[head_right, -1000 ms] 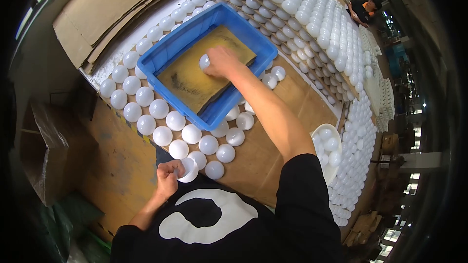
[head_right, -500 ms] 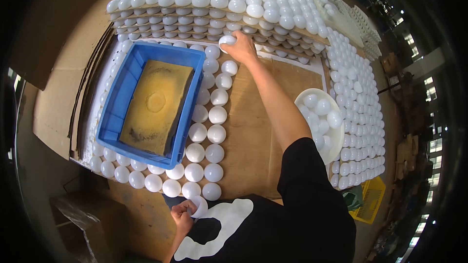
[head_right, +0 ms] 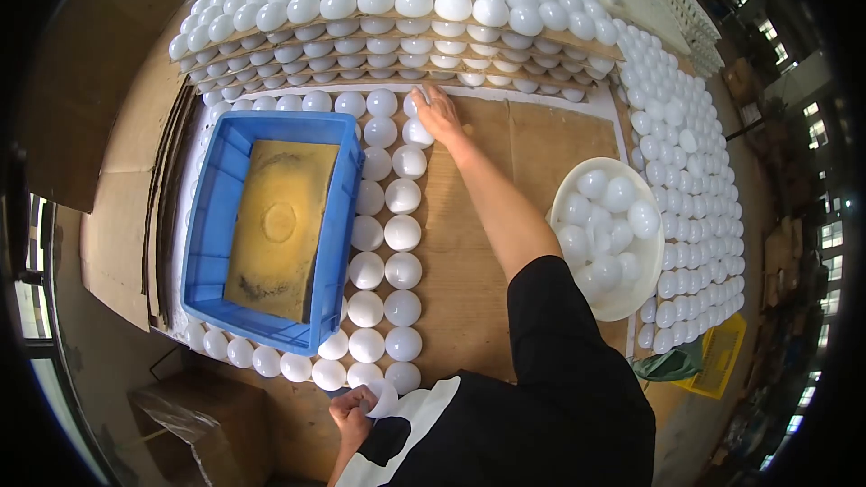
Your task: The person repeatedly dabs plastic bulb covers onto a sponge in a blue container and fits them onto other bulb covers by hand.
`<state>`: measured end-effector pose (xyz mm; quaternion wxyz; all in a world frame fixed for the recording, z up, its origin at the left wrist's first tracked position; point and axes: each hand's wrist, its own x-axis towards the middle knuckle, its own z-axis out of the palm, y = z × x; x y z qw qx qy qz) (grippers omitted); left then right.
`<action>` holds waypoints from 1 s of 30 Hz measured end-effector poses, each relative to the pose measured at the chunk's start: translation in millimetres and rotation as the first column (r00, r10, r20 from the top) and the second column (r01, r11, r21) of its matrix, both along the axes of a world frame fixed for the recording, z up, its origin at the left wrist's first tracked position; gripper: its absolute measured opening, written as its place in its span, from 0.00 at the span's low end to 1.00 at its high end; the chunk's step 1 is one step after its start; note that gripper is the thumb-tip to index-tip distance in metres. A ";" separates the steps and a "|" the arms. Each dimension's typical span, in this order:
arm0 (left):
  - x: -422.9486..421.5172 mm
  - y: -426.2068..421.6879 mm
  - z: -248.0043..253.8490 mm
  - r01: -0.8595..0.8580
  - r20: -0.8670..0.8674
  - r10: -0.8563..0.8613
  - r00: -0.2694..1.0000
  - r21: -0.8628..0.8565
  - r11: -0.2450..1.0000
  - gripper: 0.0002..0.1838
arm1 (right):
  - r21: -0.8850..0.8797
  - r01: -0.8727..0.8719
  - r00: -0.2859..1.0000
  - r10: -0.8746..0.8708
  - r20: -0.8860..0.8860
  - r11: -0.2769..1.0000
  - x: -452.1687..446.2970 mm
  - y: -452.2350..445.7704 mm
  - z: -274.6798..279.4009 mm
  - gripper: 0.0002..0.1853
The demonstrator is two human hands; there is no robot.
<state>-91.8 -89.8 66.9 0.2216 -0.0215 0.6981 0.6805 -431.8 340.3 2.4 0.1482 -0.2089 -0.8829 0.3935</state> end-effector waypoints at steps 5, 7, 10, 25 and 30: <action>3.5 -1.9 -4.8 -0.025 0.000 0.025 1.000 0.016 1.000 0.05 | -0.098 -0.036 0.990 0.022 -0.140 0.995 -5.5 -7.4 -21.3 0.36; 5.4 -3.2 -5.3 -0.028 -0.004 0.028 1.000 0.011 1.000 0.05 | -0.089 -0.014 0.991 0.002 -0.137 0.996 -7.6 -10.4 -25.3 0.37; 8.1 -5.7 -9.9 -0.018 -0.015 0.019 1.000 0.027 0.999 0.06 | -0.060 -0.023 0.990 0.015 -0.139 0.998 -8.8 -14.5 -29.0 0.38; 46.2 -63.6 -117.0 -0.010 -0.199 -0.008 0.980 -0.093 0.996 0.19 | -0.184 0.024 0.975 -0.064 -0.215 0.983 25.3 -35.1 -20.9 0.42; 42.3 -56.9 -105.7 -0.023 -0.162 0.018 0.987 -0.029 0.999 0.17 | -0.151 0.036 0.973 -0.070 -0.222 0.988 25.5 -39.3 -20.3 0.41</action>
